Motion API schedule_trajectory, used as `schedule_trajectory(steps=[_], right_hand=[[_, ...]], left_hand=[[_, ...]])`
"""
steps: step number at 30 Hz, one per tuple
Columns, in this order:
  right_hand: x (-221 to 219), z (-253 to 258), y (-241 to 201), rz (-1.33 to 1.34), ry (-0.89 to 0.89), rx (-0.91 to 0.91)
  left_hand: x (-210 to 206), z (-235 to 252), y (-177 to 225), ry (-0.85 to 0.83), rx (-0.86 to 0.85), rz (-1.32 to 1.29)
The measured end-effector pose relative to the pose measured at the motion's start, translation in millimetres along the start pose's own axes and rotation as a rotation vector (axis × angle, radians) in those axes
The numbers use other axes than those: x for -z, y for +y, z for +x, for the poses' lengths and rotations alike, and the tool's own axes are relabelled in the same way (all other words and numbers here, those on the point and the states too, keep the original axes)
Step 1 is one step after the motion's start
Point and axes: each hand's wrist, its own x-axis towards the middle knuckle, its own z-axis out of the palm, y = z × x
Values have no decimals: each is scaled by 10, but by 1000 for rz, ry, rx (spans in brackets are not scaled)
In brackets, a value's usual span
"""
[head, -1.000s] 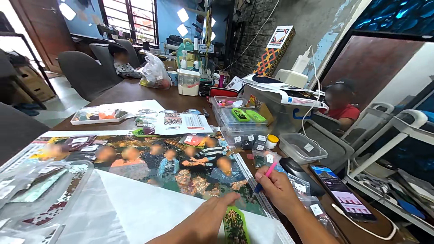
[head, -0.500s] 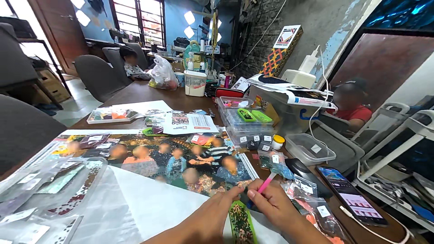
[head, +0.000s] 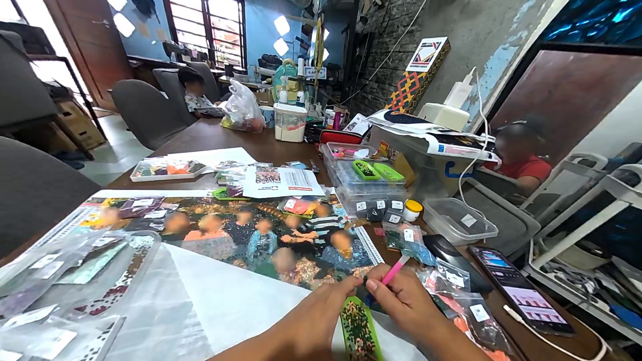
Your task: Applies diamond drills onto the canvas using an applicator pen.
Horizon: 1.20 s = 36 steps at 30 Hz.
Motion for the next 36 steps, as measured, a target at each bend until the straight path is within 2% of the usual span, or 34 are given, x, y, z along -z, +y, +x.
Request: schedule_trajectory(steps=[19,36], right_hand=[[-19,3,2,6,-20,-10],[38,56,-147,179,92,-404]], left_hand=[[11,1,16,-9,10,6],[24,7,45,-29,27,10]])
